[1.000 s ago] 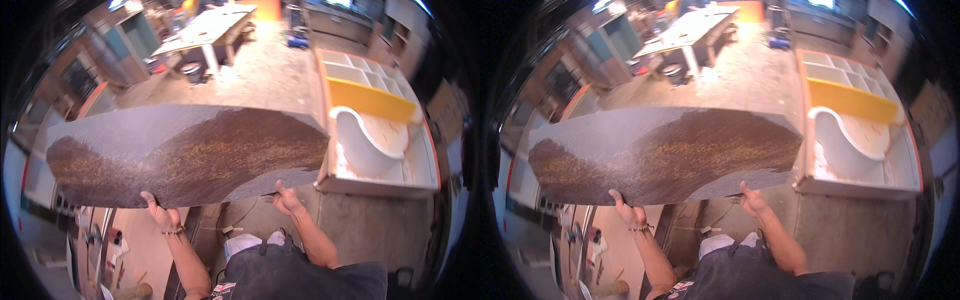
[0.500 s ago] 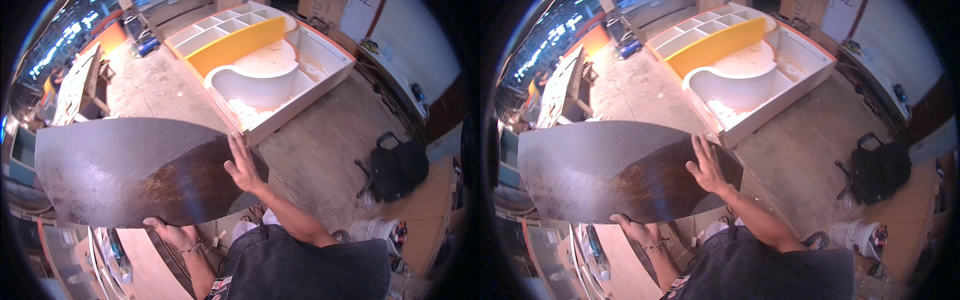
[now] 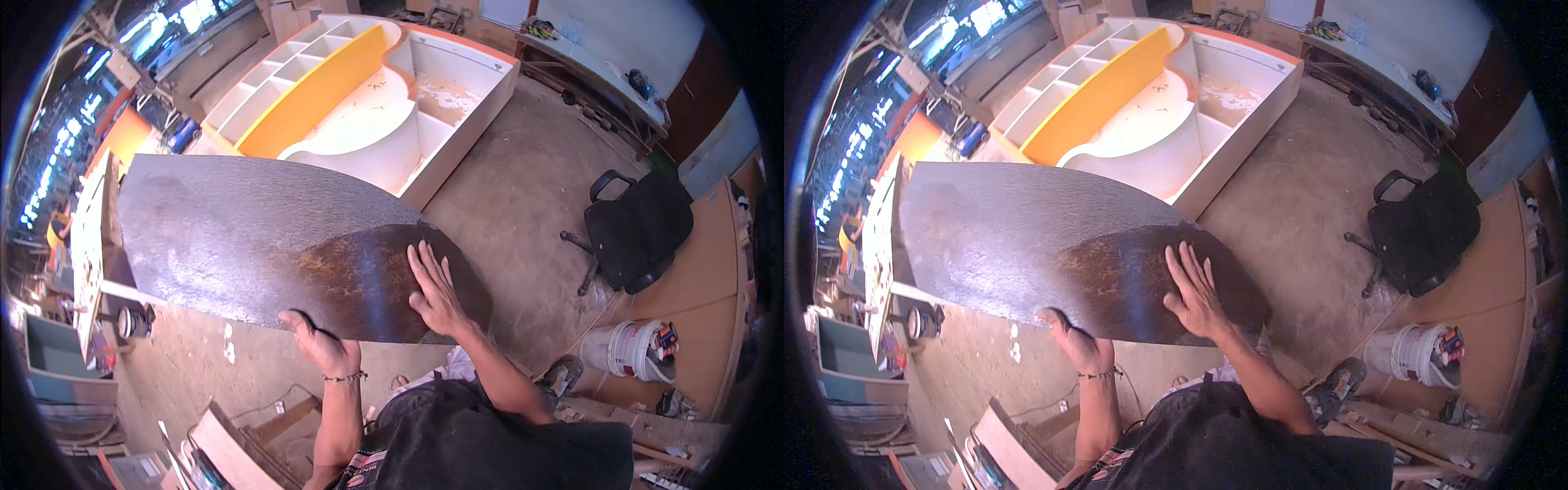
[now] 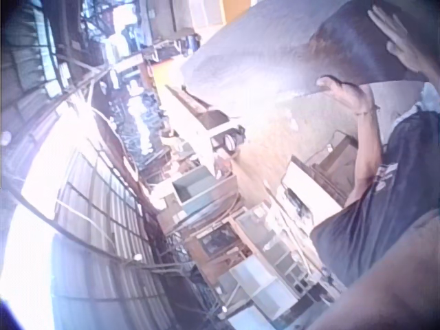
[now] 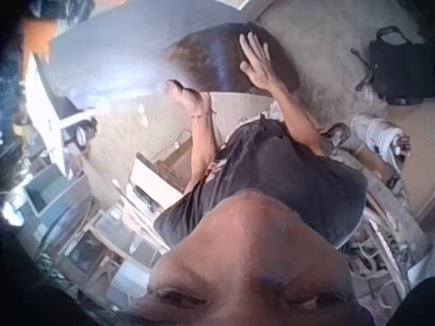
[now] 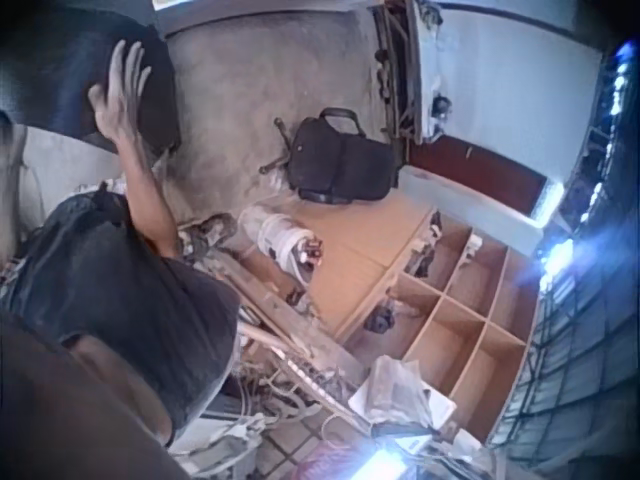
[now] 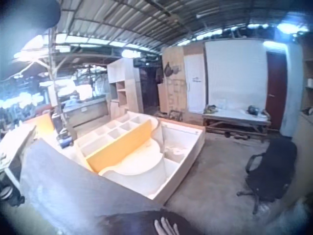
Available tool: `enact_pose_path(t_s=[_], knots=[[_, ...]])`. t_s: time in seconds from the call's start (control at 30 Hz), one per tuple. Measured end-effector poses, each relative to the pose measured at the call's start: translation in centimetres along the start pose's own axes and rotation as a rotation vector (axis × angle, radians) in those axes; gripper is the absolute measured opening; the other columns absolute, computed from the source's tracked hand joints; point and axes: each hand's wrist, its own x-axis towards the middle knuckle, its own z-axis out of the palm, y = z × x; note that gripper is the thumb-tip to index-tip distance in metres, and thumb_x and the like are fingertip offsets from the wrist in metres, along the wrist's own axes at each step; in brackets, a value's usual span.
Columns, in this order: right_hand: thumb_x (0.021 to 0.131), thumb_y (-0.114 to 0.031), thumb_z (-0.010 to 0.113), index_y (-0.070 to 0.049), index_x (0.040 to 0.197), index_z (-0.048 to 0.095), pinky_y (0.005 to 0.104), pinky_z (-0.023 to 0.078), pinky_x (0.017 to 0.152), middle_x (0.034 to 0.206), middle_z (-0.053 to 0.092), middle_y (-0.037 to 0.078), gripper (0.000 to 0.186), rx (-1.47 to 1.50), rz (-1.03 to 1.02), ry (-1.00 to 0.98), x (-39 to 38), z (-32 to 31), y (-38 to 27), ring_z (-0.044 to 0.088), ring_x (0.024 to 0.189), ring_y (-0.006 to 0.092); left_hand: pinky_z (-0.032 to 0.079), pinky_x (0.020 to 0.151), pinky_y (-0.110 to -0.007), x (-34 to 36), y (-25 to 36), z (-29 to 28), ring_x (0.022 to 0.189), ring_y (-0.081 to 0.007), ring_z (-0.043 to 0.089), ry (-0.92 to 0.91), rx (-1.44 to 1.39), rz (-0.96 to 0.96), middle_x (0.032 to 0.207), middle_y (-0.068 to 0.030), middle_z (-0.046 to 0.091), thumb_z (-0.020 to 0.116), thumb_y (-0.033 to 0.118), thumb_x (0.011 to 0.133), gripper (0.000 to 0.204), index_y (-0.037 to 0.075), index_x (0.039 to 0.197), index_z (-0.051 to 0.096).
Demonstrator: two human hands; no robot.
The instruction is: The person applies adhesive to a piece of laminate and a wooden furniture component, then presses the laminate onto the surface by hand.
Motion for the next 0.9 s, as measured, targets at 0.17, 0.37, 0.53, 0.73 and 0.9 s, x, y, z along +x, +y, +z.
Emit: enact_pose_path(t_s=[0.17,0.37,0.53,0.73,0.9], knots=[[0.089,-0.063,0.067,-0.009,0.165,0.027,0.0629,0.011,0.125,0.171,0.018,0.021,0.101,-0.222,-0.154,-0.019,-3.1,-3.6,-14.2,0.018,0.158,0.0417,0.046,0.111,-0.046,-1.4,4.9,4.2,0.128,-0.0287,0.057,-0.077,0.013,-0.176,0.144,-0.0145,0.056,0.050,0.050,0.108,0.063,-0.002,0.144,0.048],[0.082,-0.009,0.070,-0.021,0.152,0.052,0.0459,0.057,0.099,0.144,0.060,0.020,0.073,-0.560,0.102,0.304,-5.7,3.4,-31.1,0.062,0.129,0.0382,0.053,0.100,-0.044,-3.1,18.0,5.2,0.116,-0.0251,0.063,-0.099,0.145,-0.281,0.127,-0.0124,0.064,0.059,0.039,0.108,0.047,0.001,0.133,0.051],[0.094,-0.008,0.057,-0.015,0.151,0.052,0.0497,0.059,0.084,0.124,0.068,0.027,0.058,-0.665,0.341,0.267,-2.0,14.1,-36.4,0.071,0.106,0.0417,0.053,0.085,-0.030,6.2,22.9,-1.3,0.102,-0.0143,0.061,-0.558,0.375,-0.202,0.118,-0.0051,0.063,0.070,0.022,0.102,0.037,0.002,0.127,0.051],[0.103,-0.026,0.060,0.002,0.121,0.069,0.0518,0.053,0.078,0.099,0.071,0.030,0.034,-0.557,0.571,0.503,6.3,26.4,-30.7,0.069,0.088,0.0477,0.022,0.127,-0.042,32.6,19.9,-18.3,0.157,-0.0354,0.025,-1.094,0.796,0.131,0.166,-0.0268,0.027,0.090,0.035,0.078,0.116,-0.005,0.161,0.020],[0.103,-0.024,0.061,0.009,0.122,0.066,0.0470,0.052,0.091,0.113,0.071,0.031,0.038,-0.480,0.639,0.676,10.5,29.5,-30.7,0.069,0.106,0.0435,0.026,0.126,-0.047,61.7,12.8,-31.8,0.152,-0.0453,0.029,-0.668,1.352,0.176,0.161,-0.0344,0.032,0.085,0.050,0.082,0.117,-0.010,0.159,0.020]])
